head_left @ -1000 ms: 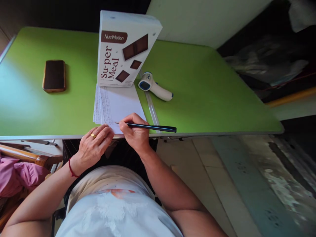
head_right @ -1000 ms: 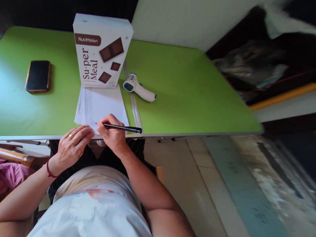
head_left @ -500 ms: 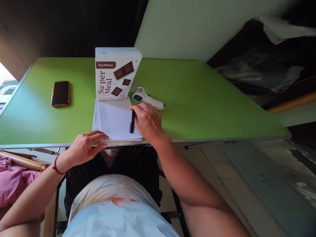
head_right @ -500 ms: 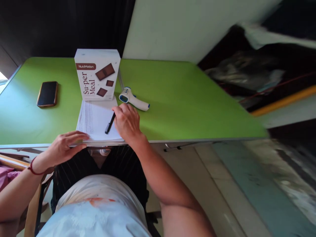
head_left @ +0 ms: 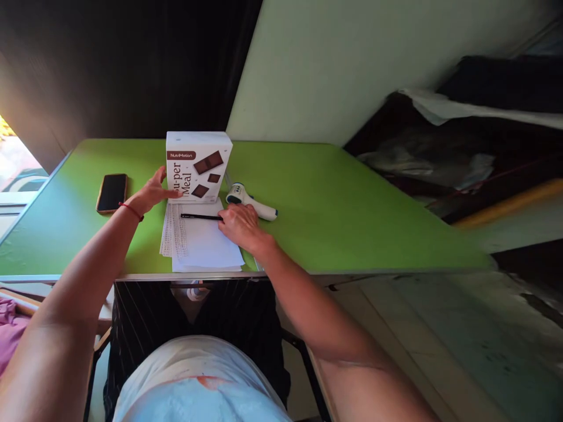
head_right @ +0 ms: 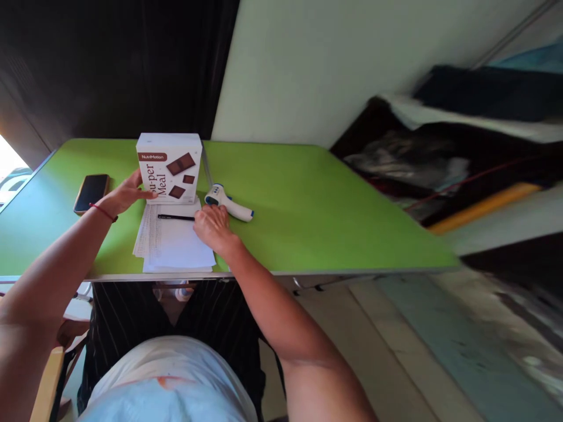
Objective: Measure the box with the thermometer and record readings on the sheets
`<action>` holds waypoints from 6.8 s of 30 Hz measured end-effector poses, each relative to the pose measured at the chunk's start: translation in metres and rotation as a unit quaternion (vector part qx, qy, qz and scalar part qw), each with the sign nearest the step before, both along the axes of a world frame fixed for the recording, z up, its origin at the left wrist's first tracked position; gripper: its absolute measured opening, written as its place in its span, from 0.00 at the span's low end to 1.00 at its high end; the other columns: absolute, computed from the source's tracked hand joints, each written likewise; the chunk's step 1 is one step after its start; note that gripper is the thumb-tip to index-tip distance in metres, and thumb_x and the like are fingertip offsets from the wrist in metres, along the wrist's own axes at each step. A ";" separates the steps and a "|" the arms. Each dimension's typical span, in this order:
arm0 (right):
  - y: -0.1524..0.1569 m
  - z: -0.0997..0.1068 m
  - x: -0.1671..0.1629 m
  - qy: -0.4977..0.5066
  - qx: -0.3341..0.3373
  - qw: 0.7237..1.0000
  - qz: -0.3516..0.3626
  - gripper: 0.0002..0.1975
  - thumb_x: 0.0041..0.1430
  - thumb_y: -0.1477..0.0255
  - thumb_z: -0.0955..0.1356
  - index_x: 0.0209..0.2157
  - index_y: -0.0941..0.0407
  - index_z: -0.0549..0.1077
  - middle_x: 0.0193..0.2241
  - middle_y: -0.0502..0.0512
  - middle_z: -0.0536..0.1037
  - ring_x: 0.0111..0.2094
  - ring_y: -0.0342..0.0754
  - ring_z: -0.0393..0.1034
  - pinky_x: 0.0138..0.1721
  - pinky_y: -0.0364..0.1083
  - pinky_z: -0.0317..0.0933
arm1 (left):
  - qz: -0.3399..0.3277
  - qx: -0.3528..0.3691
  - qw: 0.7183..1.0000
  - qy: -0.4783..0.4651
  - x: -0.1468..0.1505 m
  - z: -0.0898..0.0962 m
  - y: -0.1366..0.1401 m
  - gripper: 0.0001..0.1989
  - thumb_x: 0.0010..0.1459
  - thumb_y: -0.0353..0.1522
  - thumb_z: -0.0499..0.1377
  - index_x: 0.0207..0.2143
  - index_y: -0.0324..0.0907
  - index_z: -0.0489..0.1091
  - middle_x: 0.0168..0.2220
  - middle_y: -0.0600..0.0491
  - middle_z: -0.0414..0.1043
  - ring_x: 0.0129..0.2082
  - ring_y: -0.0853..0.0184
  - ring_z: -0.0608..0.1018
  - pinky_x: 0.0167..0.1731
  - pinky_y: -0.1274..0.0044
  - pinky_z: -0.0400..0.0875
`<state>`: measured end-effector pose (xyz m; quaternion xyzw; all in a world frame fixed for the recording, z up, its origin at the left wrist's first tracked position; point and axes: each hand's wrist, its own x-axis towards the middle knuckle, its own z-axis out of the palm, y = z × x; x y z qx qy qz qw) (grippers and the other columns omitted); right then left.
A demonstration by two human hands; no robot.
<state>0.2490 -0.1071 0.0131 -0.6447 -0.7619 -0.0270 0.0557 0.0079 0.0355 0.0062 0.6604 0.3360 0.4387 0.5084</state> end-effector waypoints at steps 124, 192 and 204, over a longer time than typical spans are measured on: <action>0.015 -0.037 0.040 0.242 0.064 0.966 0.066 0.04 0.60 0.72 0.74 0.33 0.52 0.85 0.33 0.57 0.80 0.44 0.58 0.73 0.55 0.61 0.64 | 0.097 0.088 0.956 0.264 0.009 0.003 -0.027 0.23 0.59 0.41 0.68 0.52 0.39 0.72 0.52 0.40 0.79 0.53 0.47 0.81 0.55 0.58 0.76; -0.103 -0.040 -0.048 0.475 0.168 0.861 0.075 0.08 0.60 0.68 0.67 0.26 0.50 0.68 0.19 0.44 0.72 0.21 0.44 0.64 0.25 0.43 0.62 | 0.107 0.525 0.785 0.311 -0.007 -0.049 -0.245 0.15 0.73 0.23 0.54 0.53 0.40 0.78 0.50 0.45 0.85 0.51 0.60 0.84 0.50 0.71 0.79; -0.103 -0.041 -0.049 0.489 0.213 0.842 0.082 0.09 0.60 0.71 0.67 0.26 0.50 0.68 0.19 0.42 0.71 0.20 0.42 0.63 0.24 0.42 0.60 | 0.108 0.535 0.777 0.314 -0.007 -0.046 -0.244 0.14 0.73 0.22 0.53 0.52 0.38 0.77 0.48 0.45 0.85 0.49 0.61 0.85 0.49 0.71 0.79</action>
